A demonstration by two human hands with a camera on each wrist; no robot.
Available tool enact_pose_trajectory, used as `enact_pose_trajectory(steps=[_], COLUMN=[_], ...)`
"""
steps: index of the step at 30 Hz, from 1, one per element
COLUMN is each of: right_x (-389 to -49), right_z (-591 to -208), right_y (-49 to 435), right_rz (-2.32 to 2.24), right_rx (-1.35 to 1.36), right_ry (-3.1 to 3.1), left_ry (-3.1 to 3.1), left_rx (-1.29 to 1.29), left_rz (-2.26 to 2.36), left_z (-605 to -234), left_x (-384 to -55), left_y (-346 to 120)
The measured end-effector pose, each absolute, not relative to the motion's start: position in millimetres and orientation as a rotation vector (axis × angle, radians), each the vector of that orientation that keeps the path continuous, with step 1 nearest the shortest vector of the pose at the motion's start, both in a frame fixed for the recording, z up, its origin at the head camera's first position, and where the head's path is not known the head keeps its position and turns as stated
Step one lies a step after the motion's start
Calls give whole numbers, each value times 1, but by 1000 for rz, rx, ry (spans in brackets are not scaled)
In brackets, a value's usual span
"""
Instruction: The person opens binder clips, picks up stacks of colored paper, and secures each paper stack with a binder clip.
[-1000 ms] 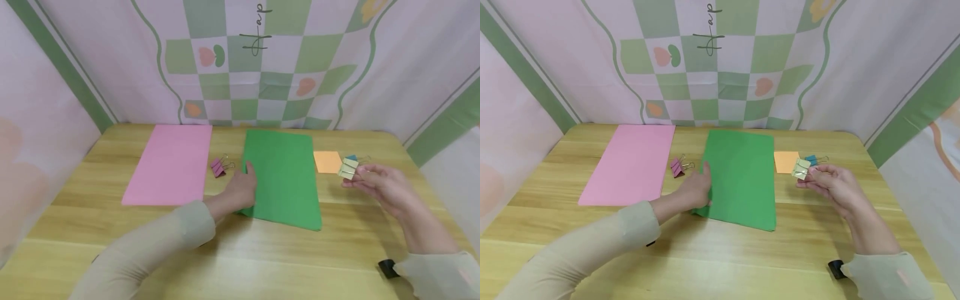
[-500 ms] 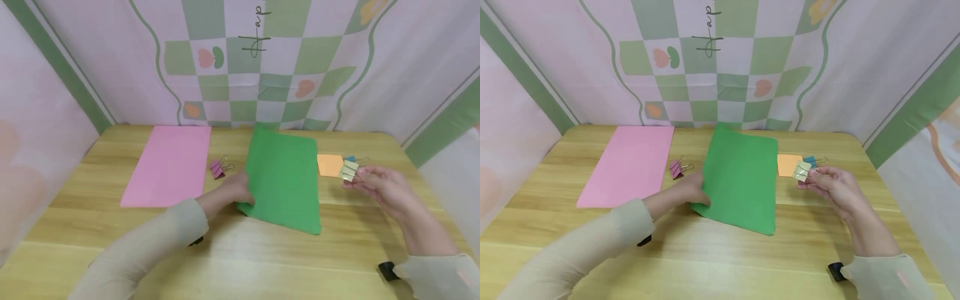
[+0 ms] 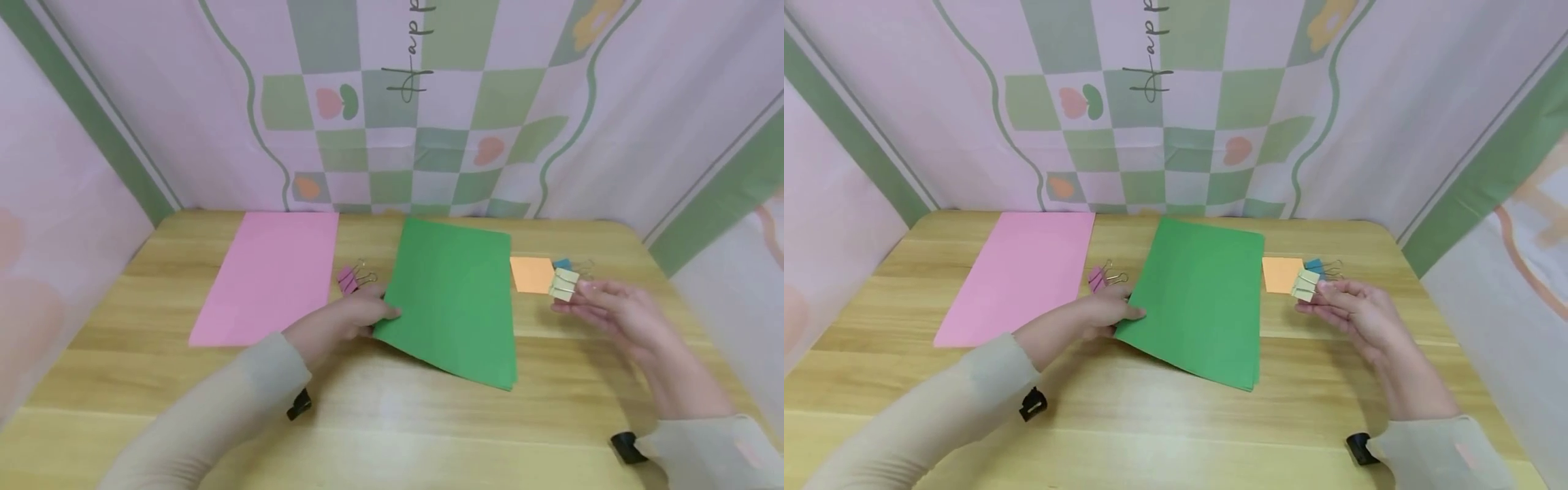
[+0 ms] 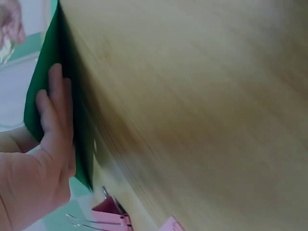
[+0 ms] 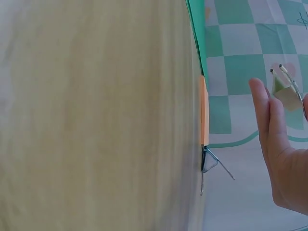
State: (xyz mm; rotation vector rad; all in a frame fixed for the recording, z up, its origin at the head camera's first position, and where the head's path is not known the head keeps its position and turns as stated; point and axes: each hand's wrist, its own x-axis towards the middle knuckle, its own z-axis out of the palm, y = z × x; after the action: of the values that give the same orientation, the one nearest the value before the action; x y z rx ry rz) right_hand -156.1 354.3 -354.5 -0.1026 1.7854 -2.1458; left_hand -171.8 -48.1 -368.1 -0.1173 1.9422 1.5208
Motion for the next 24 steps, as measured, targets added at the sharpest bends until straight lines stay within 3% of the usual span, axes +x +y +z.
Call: enact_pose_trajectory(steps=[9,24], right_x=[-156,-154], right_z=[-352,-350], right_y=[353,352], right_rz=[-2172,-2191], right_rx=[-26,4], right_ry=[1750,1684], left_ry=[1744,1788], left_rx=[-185,-84], left_rz=[1635,1768], left_z=[-369,-363], left_x=[-176,-168], left_y=[-58,-72])
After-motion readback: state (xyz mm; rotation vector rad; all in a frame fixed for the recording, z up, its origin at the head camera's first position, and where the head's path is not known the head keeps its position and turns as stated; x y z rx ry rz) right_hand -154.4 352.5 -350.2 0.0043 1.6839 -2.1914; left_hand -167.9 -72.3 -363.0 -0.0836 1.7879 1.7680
